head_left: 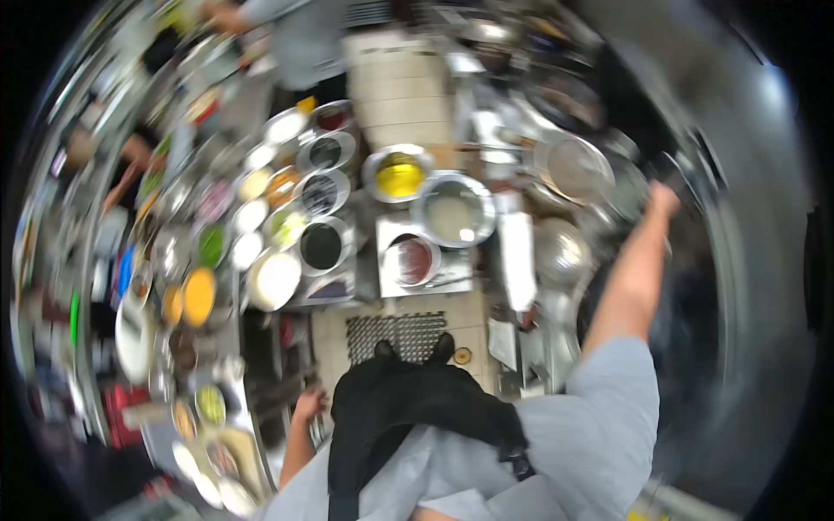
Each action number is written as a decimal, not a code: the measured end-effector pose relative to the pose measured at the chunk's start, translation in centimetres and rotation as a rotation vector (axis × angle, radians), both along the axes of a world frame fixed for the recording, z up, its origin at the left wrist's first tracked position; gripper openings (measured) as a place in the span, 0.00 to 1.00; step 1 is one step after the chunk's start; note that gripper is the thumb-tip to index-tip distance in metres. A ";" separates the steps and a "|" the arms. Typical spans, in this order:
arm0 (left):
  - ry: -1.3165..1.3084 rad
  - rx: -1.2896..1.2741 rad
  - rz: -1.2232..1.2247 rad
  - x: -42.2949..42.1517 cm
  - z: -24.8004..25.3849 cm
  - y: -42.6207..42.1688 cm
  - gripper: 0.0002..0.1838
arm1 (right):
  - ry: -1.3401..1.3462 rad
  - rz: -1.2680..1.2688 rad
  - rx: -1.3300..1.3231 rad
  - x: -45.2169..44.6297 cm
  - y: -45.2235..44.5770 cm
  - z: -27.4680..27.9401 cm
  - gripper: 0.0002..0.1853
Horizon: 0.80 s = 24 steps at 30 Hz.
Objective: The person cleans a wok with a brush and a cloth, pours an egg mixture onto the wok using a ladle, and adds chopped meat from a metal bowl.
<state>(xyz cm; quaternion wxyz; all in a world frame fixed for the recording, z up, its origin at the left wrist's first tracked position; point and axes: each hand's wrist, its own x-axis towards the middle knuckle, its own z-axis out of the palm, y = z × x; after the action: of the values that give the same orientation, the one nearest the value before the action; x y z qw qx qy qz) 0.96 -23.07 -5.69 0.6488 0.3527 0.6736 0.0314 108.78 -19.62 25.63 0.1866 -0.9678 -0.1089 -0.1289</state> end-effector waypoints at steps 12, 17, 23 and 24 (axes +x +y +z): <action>-0.081 0.809 0.473 -10.0 26.2 15.5 0.14 | 1.198 0.502 1.383 -35.8 -3.3 0.3 0.13; 0.893 1.072 0.475 -24.7 22.1 29.4 0.17 | 1.525 0.563 1.168 -51.0 -2.1 3.5 0.14; 1.080 0.645 -0.166 -33.9 15.4 40.9 0.13 | 1.844 0.629 0.741 -67.2 2.9 5.5 0.16; 1.082 0.527 -0.424 -34.2 15.4 41.6 0.13 | 1.903 0.660 0.688 -69.7 4.0 5.5 0.16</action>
<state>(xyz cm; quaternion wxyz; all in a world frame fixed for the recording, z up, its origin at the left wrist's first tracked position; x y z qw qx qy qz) -33.27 18.49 9.74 0.1005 0.5921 0.7912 -0.1155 39.13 -15.59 31.08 0.4842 -0.4882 -0.1330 0.7138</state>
